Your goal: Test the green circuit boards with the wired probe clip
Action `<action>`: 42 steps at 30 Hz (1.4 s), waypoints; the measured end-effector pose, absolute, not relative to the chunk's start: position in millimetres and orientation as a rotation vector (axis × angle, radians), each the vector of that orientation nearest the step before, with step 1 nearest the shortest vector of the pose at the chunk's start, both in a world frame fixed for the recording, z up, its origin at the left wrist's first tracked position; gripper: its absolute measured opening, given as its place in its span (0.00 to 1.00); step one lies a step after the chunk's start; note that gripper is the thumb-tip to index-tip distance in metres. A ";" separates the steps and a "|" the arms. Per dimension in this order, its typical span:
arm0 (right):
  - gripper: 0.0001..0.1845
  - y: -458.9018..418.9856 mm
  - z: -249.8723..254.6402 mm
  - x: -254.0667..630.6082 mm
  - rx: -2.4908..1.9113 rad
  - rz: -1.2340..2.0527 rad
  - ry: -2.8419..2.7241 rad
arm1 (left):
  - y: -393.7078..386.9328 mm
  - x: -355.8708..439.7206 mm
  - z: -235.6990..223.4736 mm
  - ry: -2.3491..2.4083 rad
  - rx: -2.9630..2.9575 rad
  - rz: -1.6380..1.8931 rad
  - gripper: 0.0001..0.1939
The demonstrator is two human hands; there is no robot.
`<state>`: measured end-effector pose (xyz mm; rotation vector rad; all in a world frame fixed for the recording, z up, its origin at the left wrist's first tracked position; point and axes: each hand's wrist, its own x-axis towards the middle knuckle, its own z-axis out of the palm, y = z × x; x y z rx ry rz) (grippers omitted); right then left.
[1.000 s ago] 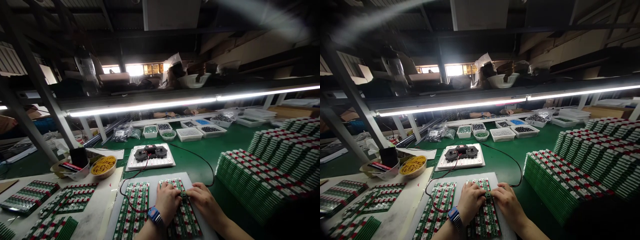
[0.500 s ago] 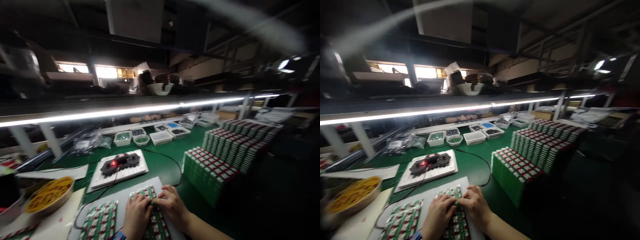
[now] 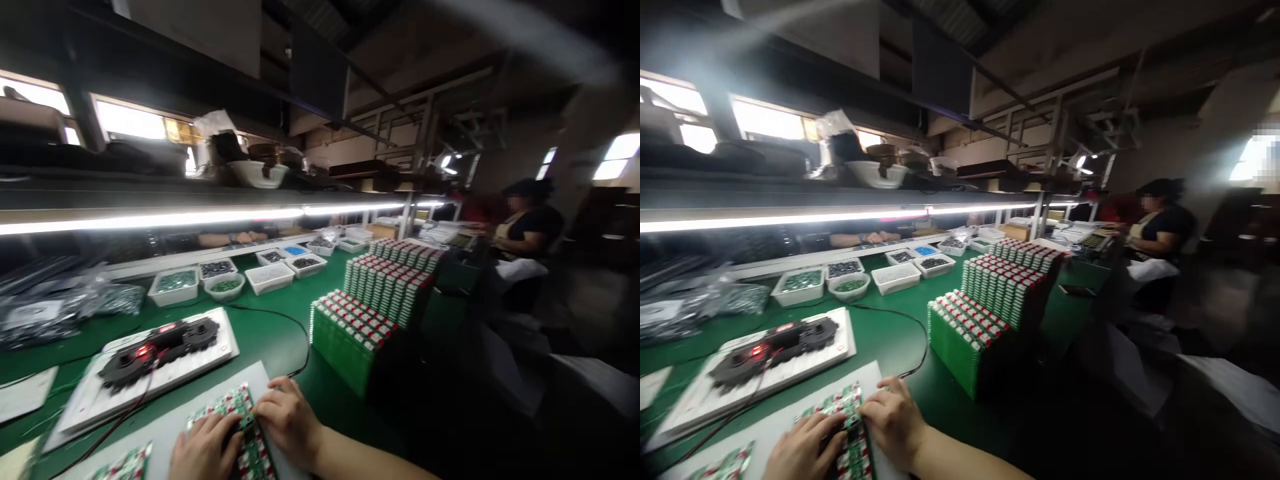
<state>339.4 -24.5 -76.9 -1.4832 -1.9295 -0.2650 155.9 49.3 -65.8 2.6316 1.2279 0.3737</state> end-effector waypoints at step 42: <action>0.11 -18.7 -62.9 357.7 -1.410 0.036 -1.942 | 21.6 169.0 -22.0 1.260 2.495 0.528 0.09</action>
